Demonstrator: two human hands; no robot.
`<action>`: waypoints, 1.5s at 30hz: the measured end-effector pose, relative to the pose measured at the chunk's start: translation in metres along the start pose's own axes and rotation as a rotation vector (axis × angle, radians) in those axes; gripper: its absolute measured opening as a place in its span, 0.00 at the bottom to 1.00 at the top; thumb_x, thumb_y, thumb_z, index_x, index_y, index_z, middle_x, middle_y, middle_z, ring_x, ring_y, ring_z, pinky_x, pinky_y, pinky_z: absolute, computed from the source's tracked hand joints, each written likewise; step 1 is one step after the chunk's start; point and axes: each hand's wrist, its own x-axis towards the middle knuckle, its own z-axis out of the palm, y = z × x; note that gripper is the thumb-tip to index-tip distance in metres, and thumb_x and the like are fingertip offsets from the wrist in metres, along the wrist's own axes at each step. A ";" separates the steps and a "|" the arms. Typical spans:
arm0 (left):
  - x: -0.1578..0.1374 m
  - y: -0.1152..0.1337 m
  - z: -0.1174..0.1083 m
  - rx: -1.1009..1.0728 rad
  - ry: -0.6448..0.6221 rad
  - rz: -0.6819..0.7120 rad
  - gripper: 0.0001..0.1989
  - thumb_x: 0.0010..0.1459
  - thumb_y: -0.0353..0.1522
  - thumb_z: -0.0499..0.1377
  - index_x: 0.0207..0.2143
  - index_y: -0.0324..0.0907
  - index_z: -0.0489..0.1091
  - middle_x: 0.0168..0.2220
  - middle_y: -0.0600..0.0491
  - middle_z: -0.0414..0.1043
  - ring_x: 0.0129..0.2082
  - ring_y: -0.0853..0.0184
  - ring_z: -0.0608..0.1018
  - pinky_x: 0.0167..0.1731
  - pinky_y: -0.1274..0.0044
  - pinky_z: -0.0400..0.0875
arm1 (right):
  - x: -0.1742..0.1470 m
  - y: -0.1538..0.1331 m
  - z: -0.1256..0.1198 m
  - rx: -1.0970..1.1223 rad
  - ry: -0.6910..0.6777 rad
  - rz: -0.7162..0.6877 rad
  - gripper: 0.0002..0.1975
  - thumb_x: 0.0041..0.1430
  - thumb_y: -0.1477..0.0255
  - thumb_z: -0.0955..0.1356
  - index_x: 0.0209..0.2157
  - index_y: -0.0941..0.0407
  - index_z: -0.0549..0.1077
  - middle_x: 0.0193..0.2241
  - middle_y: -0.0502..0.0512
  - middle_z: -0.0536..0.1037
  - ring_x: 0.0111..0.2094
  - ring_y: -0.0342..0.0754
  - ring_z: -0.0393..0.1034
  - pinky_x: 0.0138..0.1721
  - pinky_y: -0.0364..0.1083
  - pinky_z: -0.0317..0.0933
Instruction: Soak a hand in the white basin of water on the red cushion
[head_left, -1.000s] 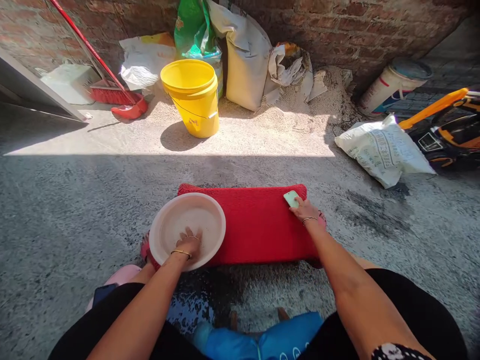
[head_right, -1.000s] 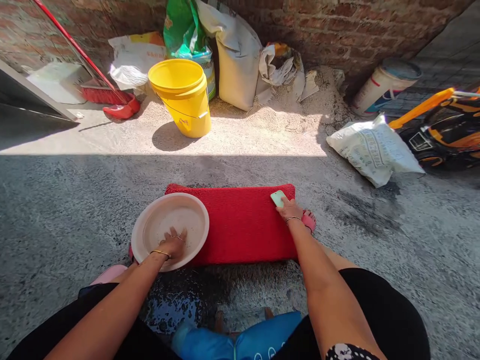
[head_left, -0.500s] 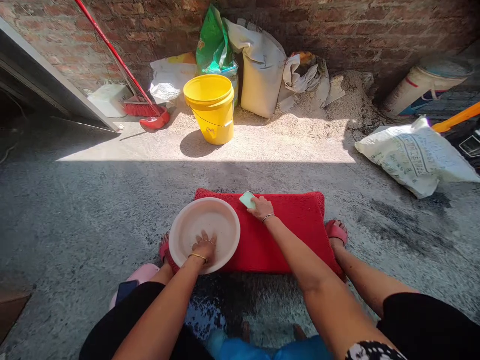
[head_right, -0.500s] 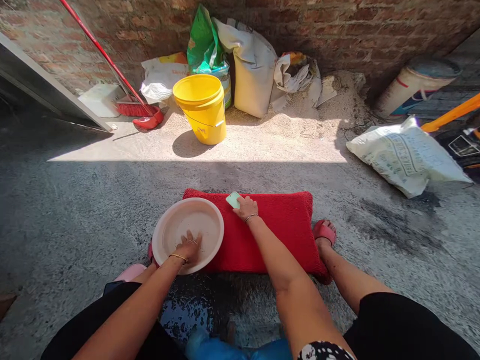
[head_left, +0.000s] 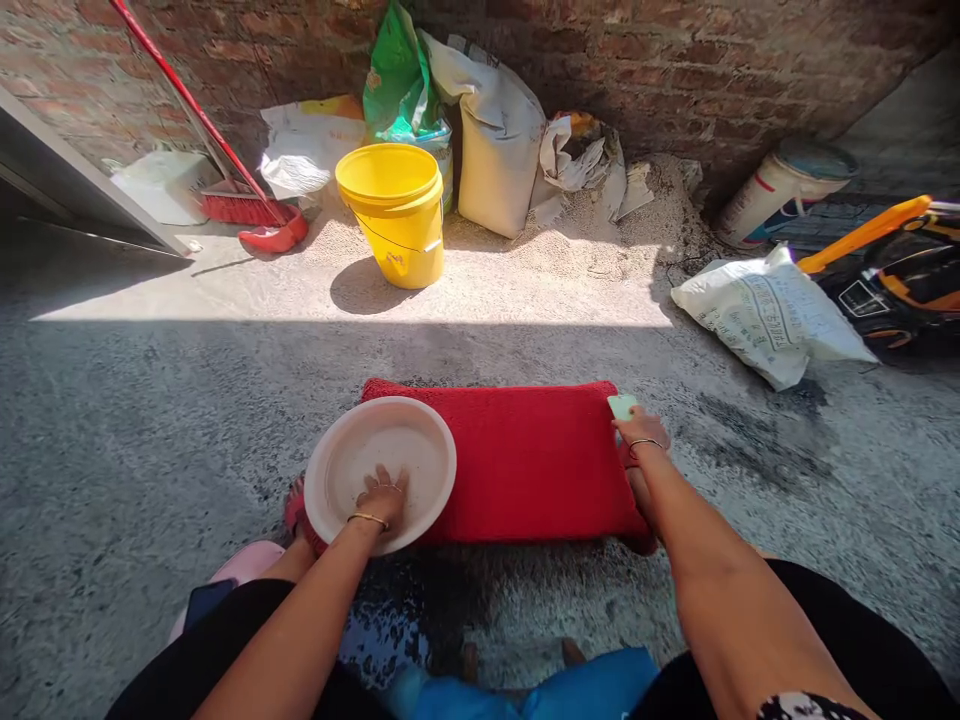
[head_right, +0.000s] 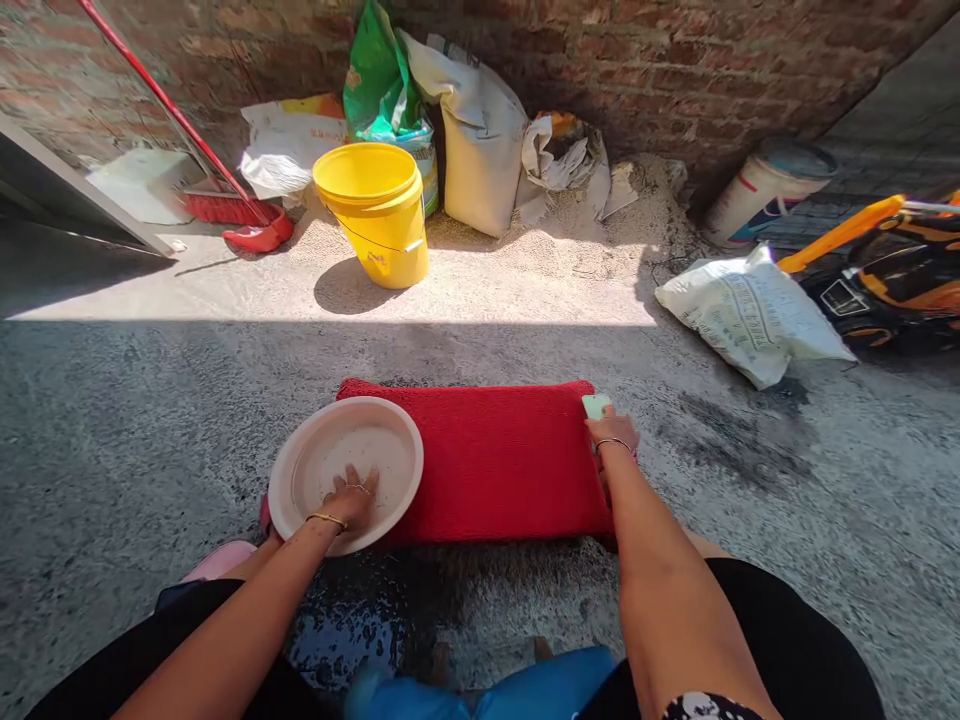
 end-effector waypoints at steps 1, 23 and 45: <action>-0.002 0.001 -0.001 0.020 0.004 0.000 0.56 0.44 0.33 0.66 0.70 0.47 0.38 0.70 0.29 0.24 0.67 0.32 0.44 0.55 0.47 0.56 | 0.002 0.021 -0.003 0.028 0.013 0.074 0.29 0.59 0.56 0.65 0.58 0.56 0.68 0.51 0.72 0.69 0.50 0.61 0.67 0.44 0.54 0.59; -0.009 0.013 -0.016 0.085 -0.028 -0.010 0.61 0.39 0.29 0.68 0.70 0.50 0.34 0.70 0.31 0.24 0.66 0.32 0.48 0.52 0.49 0.63 | -0.190 0.054 0.053 -0.447 -0.221 -0.489 0.27 0.57 0.61 0.67 0.58 0.52 0.65 0.48 0.63 0.72 0.47 0.57 0.70 0.43 0.51 0.58; -0.022 -0.004 -0.013 0.020 0.064 0.153 0.38 0.48 0.34 0.60 0.63 0.48 0.57 0.63 0.33 0.56 0.55 0.42 0.70 0.47 0.55 0.68 | -0.217 0.068 0.042 -0.636 -0.242 -0.602 0.24 0.56 0.70 0.67 0.56 0.52 0.68 0.47 0.65 0.73 0.46 0.58 0.71 0.43 0.52 0.58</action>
